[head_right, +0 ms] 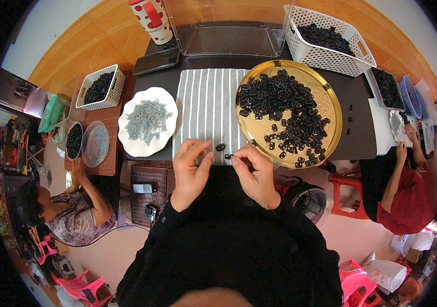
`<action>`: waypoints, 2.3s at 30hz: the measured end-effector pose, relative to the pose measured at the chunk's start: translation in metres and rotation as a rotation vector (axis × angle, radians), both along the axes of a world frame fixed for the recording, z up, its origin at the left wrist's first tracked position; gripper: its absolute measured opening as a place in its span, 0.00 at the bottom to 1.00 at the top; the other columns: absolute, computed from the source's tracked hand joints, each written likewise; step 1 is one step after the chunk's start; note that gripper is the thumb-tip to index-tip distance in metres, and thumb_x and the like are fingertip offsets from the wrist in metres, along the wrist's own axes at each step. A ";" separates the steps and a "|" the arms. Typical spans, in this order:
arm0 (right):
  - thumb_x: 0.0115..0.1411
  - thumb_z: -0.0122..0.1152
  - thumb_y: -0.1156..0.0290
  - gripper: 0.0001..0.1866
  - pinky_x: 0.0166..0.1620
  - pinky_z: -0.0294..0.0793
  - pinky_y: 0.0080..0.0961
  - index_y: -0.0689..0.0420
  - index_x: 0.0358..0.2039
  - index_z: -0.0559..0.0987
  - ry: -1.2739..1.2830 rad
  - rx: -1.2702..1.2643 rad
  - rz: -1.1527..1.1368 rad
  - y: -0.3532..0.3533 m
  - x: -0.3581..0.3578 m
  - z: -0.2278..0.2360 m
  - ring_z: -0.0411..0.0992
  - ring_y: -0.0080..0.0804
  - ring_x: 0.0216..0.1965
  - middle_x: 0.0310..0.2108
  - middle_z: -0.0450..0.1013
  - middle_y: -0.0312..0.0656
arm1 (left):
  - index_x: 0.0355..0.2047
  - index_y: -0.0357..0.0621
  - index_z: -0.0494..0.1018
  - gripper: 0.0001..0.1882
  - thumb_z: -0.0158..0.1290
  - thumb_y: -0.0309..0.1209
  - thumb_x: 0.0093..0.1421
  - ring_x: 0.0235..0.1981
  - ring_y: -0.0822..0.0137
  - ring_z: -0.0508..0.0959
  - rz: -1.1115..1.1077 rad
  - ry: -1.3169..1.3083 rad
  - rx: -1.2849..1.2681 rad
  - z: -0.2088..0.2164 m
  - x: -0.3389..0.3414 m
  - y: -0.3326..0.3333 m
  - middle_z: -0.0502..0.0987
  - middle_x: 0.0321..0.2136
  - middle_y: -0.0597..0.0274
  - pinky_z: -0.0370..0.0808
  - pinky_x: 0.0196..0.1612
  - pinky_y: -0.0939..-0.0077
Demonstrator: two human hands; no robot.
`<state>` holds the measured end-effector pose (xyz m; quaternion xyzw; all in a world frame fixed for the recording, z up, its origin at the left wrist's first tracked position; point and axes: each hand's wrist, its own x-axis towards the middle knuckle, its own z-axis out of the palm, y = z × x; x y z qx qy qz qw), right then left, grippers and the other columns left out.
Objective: The person picks up a black plastic toggle and a metal spring, inserts the spring into the toggle, and places the assembled piece onto a striped cloth. This process is repeated for several toggles and springs, occasionally moving items on a gold tray to reach more pieces.
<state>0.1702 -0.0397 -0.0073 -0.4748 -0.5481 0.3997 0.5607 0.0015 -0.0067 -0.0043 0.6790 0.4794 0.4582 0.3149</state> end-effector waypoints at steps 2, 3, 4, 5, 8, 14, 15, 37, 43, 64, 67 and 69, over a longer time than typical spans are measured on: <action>0.59 0.56 0.81 0.03 0.27 0.59 0.14 0.62 0.28 0.72 -0.003 -0.022 0.009 0.000 0.004 0.001 0.59 0.14 0.24 0.24 0.64 0.31 | 0.37 0.34 0.77 0.12 0.58 0.20 0.50 0.33 0.55 0.73 0.009 0.209 0.120 0.007 0.008 0.006 0.72 0.32 0.51 0.70 0.36 0.68; 0.59 0.56 0.81 0.04 0.27 0.59 0.14 0.62 0.28 0.72 -0.008 -0.042 0.015 0.000 0.005 0.001 0.59 0.14 0.24 0.23 0.64 0.31 | 0.37 0.35 0.77 0.13 0.59 0.20 0.49 0.35 0.54 0.72 0.015 0.416 0.242 0.010 0.012 0.007 0.72 0.32 0.52 0.69 0.38 0.66; 0.59 0.56 0.81 0.04 0.27 0.59 0.14 0.62 0.28 0.72 -0.005 -0.040 0.014 0.000 0.006 0.000 0.59 0.14 0.24 0.23 0.64 0.31 | 0.36 0.35 0.77 0.13 0.59 0.20 0.47 0.37 0.49 0.69 -0.006 0.425 0.216 0.006 0.016 0.007 0.71 0.32 0.51 0.67 0.40 0.61; 0.59 0.56 0.81 0.04 0.27 0.58 0.14 0.62 0.28 0.72 -0.018 -0.033 0.025 0.000 0.006 -0.001 0.59 0.14 0.24 0.23 0.64 0.30 | 0.36 0.35 0.77 0.13 0.59 0.20 0.47 0.37 0.49 0.69 -0.008 0.427 0.218 0.003 0.016 0.007 0.71 0.32 0.51 0.67 0.40 0.61; 0.59 0.56 0.81 0.03 0.27 0.58 0.14 0.62 0.28 0.72 -0.018 -0.055 0.057 -0.001 0.008 0.000 0.59 0.13 0.24 0.23 0.64 0.29 | 0.34 0.35 0.76 0.12 0.59 0.19 0.46 0.37 0.50 0.70 0.003 0.374 0.193 -0.003 0.018 0.009 0.72 0.32 0.53 0.68 0.40 0.61; 0.59 0.55 0.82 0.02 0.29 0.61 0.13 0.62 0.29 0.72 0.031 -0.125 0.110 0.000 0.011 0.002 0.62 0.13 0.26 0.25 0.66 0.30 | 0.33 0.35 0.76 0.08 0.57 0.15 0.51 0.31 0.63 0.73 -0.102 0.020 -0.027 -0.007 0.011 0.013 0.73 0.32 0.55 0.70 0.33 0.76; 0.60 0.54 0.82 0.02 0.30 0.64 0.13 0.62 0.30 0.73 0.021 -0.128 0.118 0.001 0.012 0.002 0.65 0.14 0.26 0.27 0.68 0.31 | 0.33 0.35 0.76 0.08 0.55 0.15 0.53 0.30 0.67 0.73 -0.125 -0.028 -0.047 -0.001 0.012 0.012 0.73 0.32 0.56 0.70 0.32 0.78; 0.58 0.58 0.78 0.04 0.25 0.58 0.14 0.61 0.27 0.74 -0.018 -0.227 0.238 0.008 0.016 0.009 0.59 0.11 0.22 0.21 0.66 0.27 | 0.43 0.33 0.76 0.11 0.52 0.18 0.60 0.30 0.79 0.71 -0.346 -0.715 -0.485 -0.004 0.002 0.013 0.74 0.31 0.67 0.73 0.36 0.85; 0.58 0.58 0.77 0.04 0.24 0.58 0.14 0.61 0.27 0.74 -0.021 -0.216 0.257 0.010 0.016 0.006 0.59 0.11 0.22 0.21 0.66 0.27 | 0.44 0.31 0.76 0.12 0.52 0.18 0.60 0.32 0.73 0.77 -0.371 -0.827 -0.627 -0.016 -0.002 0.016 0.77 0.31 0.62 0.74 0.38 0.83; 0.57 0.57 0.78 0.04 0.25 0.59 0.16 0.63 0.26 0.73 -0.020 -0.245 0.282 0.014 0.012 0.008 0.60 0.14 0.24 0.20 0.67 0.30 | 0.39 0.36 0.79 0.09 0.54 0.19 0.59 0.28 0.76 0.75 -0.344 -0.671 -0.477 -0.012 0.001 0.010 0.74 0.28 0.64 0.70 0.28 0.85; 0.58 0.57 0.78 0.04 0.26 0.60 0.16 0.63 0.26 0.74 -0.024 -0.231 0.246 0.014 0.009 0.006 0.61 0.13 0.24 0.21 0.68 0.29 | 0.39 0.36 0.79 0.09 0.54 0.19 0.59 0.28 0.77 0.74 -0.345 -0.609 -0.417 -0.013 0.001 0.008 0.74 0.29 0.64 0.71 0.28 0.85; 0.59 0.56 0.79 0.04 0.27 0.61 0.15 0.63 0.27 0.74 0.043 -0.201 0.211 0.013 0.006 0.004 0.62 0.13 0.25 0.22 0.68 0.30 | 0.40 0.36 0.79 0.09 0.54 0.18 0.59 0.28 0.77 0.74 -0.329 -0.587 -0.403 -0.012 0.000 0.007 0.74 0.30 0.64 0.71 0.28 0.86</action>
